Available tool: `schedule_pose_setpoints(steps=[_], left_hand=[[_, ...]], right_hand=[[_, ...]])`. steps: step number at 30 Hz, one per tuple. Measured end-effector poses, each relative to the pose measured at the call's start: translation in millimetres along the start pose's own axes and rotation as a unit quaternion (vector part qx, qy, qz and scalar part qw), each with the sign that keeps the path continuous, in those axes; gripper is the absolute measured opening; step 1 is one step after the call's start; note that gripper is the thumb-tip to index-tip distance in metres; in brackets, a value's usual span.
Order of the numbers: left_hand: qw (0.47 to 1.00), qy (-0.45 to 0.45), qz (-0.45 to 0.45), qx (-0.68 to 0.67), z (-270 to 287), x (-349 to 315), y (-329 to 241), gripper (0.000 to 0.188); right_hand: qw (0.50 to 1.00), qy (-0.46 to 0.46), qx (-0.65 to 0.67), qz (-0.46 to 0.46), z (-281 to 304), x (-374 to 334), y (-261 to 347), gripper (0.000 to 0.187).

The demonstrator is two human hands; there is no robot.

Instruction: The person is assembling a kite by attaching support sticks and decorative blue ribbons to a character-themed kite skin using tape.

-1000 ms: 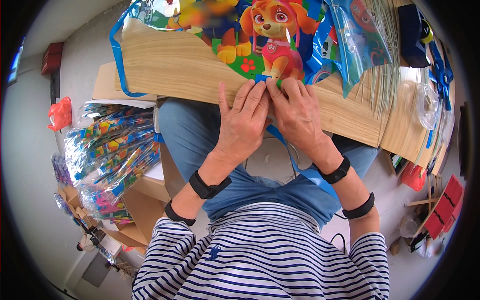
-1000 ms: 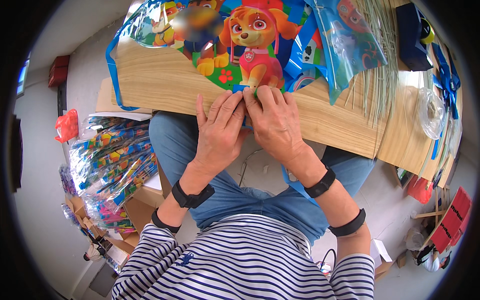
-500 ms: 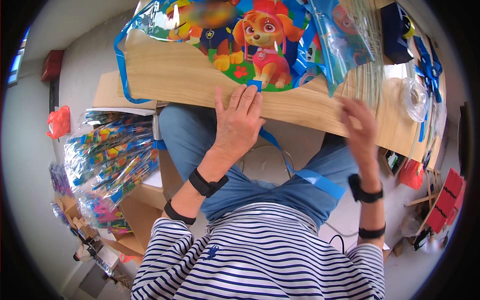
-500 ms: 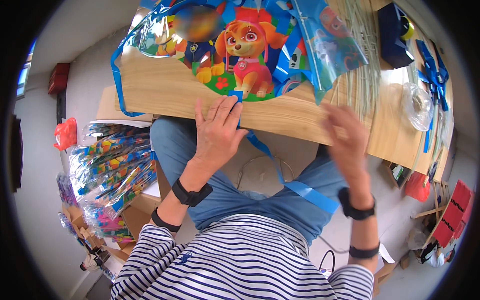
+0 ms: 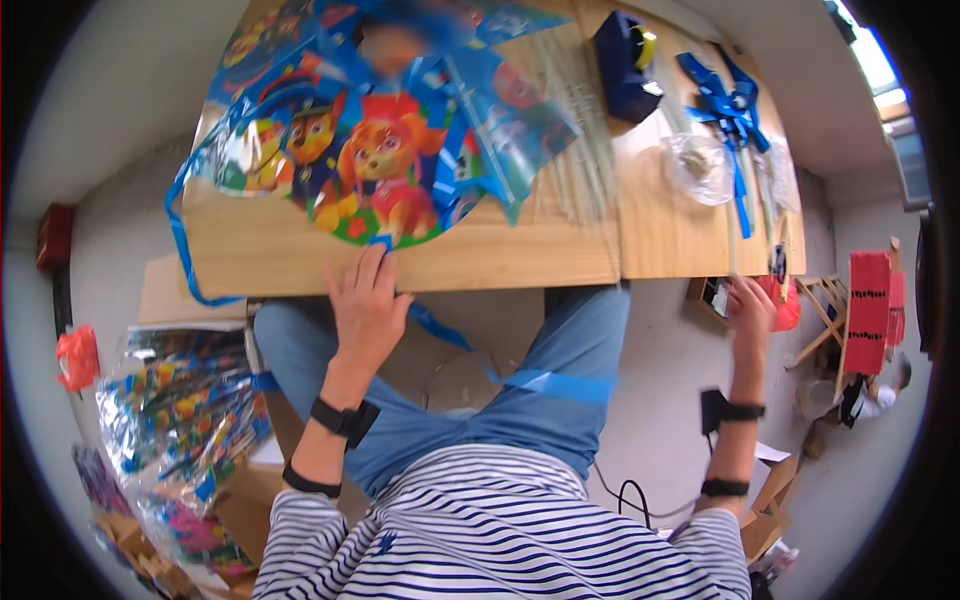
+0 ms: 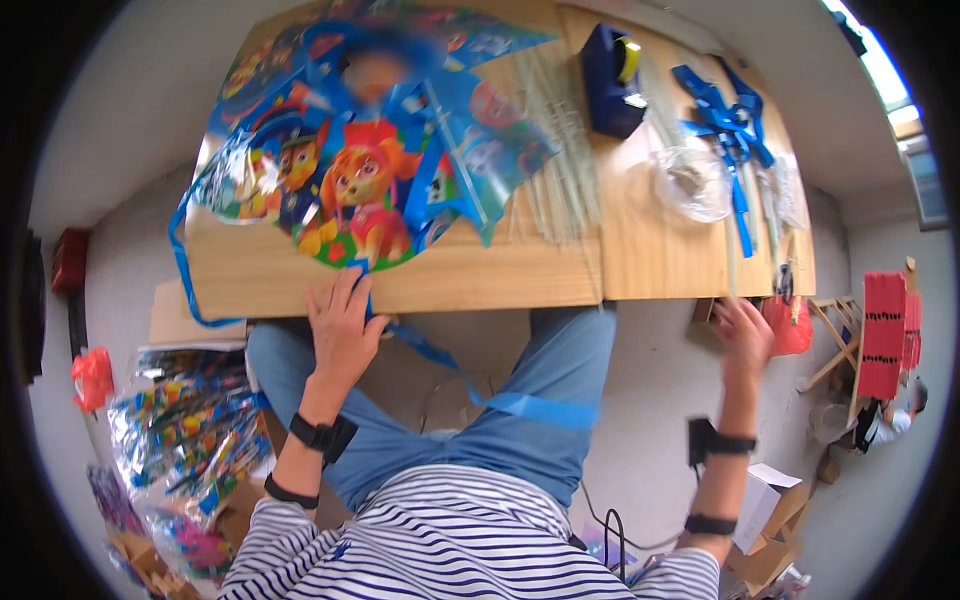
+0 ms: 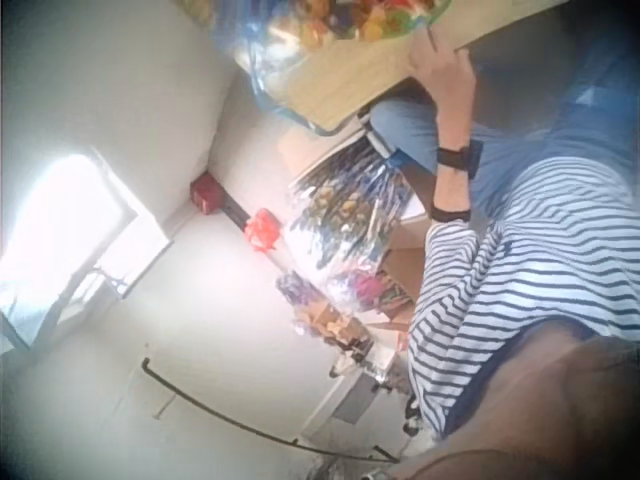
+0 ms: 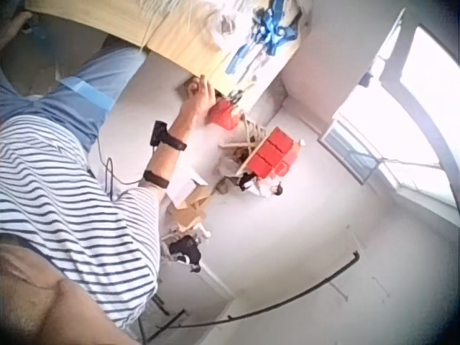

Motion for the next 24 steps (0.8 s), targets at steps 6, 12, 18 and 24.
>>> schedule_pose_setpoints(steps=[6, 12, 18, 24], left_hand=[[1.000, 0.005, -0.020, -0.003, 5, 1, -8, 0.058], [0.999, 0.008, -0.031, -0.001, 6, 3, -10, 0.059], [1.000, 0.012, -0.022, -0.001, 6, 3, -7, 0.060], [1.000, 0.013, -0.020, 0.002, 4, 4, -9, 0.059]], right_hand=[[0.982, 0.124, 0.145, 0.006, -195, 99, 47, 0.040], [0.982, 0.077, 0.169, -0.045, -241, 164, 92, 0.032], [0.992, 0.054, 0.089, -0.066, -250, 165, 102, 0.023], [0.969, 0.122, 0.214, -0.034, -240, 176, 73, 0.008]])
Point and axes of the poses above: each hand's wrist, its own x-axis towards the middle knuckle, its own z-axis out of the back of the hand, y = z × x, the point moved 5 cm from there along x, towards the middle knuckle, and after that the axes turned 2 degrees about x, right-handed, at the moved point
